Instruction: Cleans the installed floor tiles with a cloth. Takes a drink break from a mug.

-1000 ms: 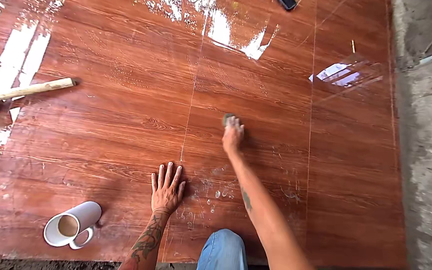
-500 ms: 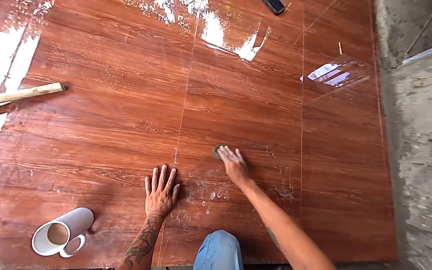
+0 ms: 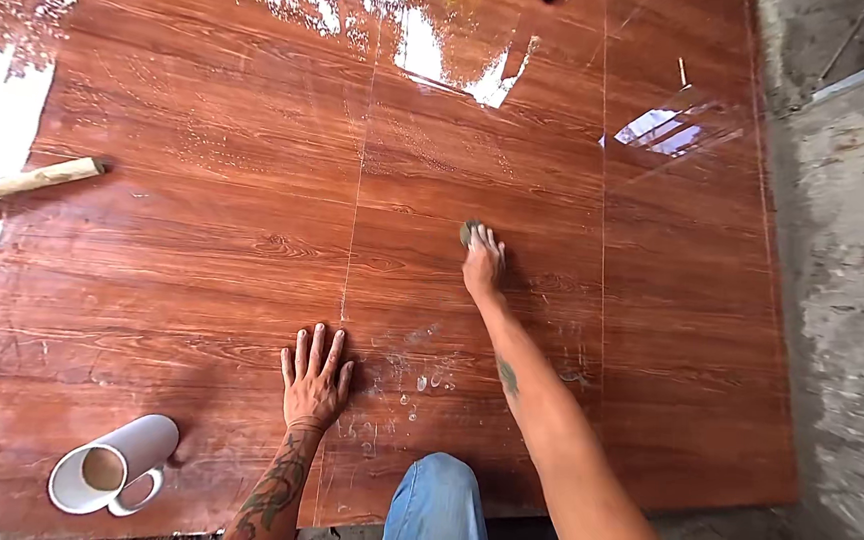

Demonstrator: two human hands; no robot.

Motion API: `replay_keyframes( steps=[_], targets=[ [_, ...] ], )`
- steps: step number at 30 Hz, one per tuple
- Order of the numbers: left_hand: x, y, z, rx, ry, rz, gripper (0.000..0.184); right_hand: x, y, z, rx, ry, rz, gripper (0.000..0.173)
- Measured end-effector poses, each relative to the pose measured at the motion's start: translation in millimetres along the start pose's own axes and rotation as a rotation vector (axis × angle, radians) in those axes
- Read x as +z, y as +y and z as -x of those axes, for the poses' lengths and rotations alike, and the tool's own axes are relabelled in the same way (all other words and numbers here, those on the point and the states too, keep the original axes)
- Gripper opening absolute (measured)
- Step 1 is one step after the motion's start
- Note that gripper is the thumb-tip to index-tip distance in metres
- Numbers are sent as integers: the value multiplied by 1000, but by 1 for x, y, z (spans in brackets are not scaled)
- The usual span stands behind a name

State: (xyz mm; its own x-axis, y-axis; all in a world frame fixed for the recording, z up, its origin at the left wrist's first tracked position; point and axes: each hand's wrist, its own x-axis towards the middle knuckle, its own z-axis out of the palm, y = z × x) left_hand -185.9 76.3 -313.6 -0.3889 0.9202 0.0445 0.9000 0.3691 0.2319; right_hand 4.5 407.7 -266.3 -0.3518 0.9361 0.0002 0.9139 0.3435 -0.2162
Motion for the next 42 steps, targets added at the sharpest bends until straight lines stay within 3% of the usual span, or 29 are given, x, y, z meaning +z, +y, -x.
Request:
replay_keyframes(
  steps=[1, 3, 5, 7, 9, 12, 13, 15, 18, 21, 23, 24, 26, 29, 32, 35, 37, 39, 40, 42],
  targets=[
    [0, 0, -1, 2, 3, 2, 60, 1, -15, -14, 14, -18, 3, 45],
    [-2, -1, 0, 5, -3, 6, 60, -4, -24, 29, -148, -63, -31, 45],
    [-1, 0, 0, 0, -7, 10, 61, -5, 8, 106, -319, -75, -44, 47],
    [-1, 1, -1, -2, -10, 14, 62, -16, 48, 134, -328, -60, -24, 46],
    [-1, 2, -2, 2, -6, 11, 61, -21, 54, 97, -177, -43, -24, 44],
    [0, 2, -1, -5, -4, 7, 61, -6, 16, 18, 53, 21, -41, 45],
    [-1, 1, -1, -1, -6, 10, 61, -7, 2, 24, 31, -10, -47, 46],
    [-1, -1, 0, 7, -9, 12, 61, -10, 3, 90, -166, -59, -66, 47],
    [-1, 1, 1, -3, -21, 12, 62, -19, 59, 158, -262, -62, -17, 47],
    [-2, 1, 0, 3, -9, 12, 61, -22, 69, 87, 3, 5, -2, 44],
    [-1, 0, 0, 0, -8, 13, 61, -13, 42, 33, 129, 35, -12, 44],
    [0, -2, 1, 1, -11, 14, 61, -13, 27, 34, 115, -4, -20, 45],
    [0, -5, 5, 4, -24, 15, 62, -12, 20, 99, -56, -57, -43, 47],
    [0, -3, 2, 4, -17, 19, 62, -17, 70, 182, -157, -26, 6, 47],
    [0, -4, 3, 9, -24, 18, 63, -28, 92, 124, 37, -24, 36, 45],
    [0, -3, 3, 4, -25, 15, 63, -20, 67, 45, 161, -19, -10, 47],
    [0, -4, 3, 10, -27, 9, 63, -28, 54, 83, 23, -71, 1, 48],
    [-1, -4, 2, 7, -19, 8, 63, -24, 76, 153, -77, -40, 24, 48],
    [-1, -3, 1, 4, -20, 9, 63, -27, 94, 175, -66, -29, 35, 50],
    [0, -2, -1, 4, -10, 4, 63, -37, 116, 161, 37, -14, 30, 48]
  ],
)
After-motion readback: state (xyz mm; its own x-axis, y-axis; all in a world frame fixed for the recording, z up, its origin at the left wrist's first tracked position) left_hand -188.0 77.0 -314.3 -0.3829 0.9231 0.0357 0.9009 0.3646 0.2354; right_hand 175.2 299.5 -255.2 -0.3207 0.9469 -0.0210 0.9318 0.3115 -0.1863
